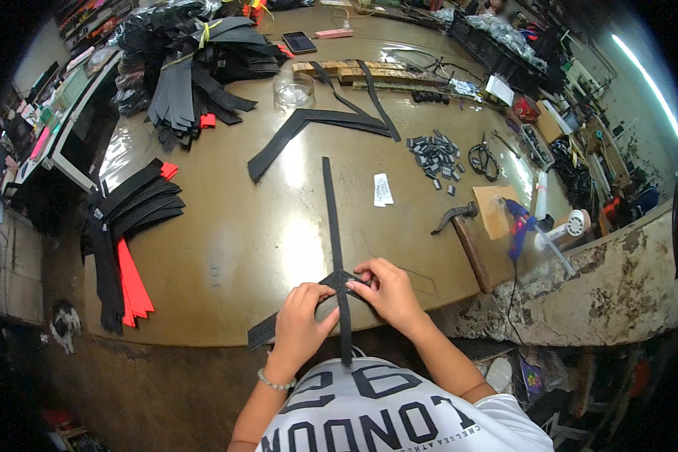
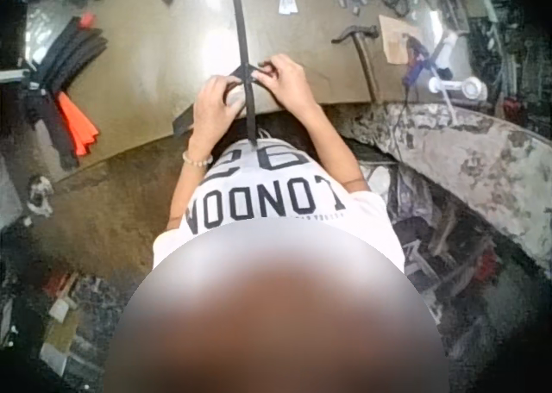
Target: The person assembles black belt-like strips by applying hot glue and attaching small rectangular pieces. They repeatedly pick up strips, apply glue, place the pieces, and press them into place on a cluttered workbench.
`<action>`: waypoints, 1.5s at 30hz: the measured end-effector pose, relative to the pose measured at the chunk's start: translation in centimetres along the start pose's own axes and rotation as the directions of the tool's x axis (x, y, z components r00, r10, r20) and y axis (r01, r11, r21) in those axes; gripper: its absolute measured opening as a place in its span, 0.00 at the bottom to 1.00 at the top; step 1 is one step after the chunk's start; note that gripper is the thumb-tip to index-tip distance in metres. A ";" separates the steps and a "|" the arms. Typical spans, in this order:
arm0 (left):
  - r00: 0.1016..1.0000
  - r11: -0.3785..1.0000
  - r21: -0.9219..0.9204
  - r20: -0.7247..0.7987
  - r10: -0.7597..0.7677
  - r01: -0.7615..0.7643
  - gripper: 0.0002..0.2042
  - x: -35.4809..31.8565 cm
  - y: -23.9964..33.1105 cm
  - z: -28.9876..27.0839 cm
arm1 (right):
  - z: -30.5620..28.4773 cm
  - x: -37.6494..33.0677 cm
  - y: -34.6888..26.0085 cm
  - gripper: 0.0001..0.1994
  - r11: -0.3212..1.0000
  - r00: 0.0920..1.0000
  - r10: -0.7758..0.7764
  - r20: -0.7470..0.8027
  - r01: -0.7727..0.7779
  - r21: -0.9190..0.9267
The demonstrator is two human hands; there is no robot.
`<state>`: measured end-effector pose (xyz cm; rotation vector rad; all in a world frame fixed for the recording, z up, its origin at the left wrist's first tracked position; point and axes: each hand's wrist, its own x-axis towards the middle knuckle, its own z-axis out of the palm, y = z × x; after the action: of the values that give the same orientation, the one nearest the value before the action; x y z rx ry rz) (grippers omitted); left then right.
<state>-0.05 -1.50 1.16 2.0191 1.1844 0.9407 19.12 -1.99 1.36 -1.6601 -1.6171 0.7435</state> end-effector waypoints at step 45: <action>0.998 0.998 0.003 -0.016 -0.069 0.069 0.08 0.9 -0.6 0.4 | -0.7 1.8 0.5 0.14 0.999 0.992 -0.005 0.124 0.010 -0.035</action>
<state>0.29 -0.47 0.69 1.9642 1.2567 0.9228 20.07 -0.21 1.44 -1.6609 -1.7311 0.8332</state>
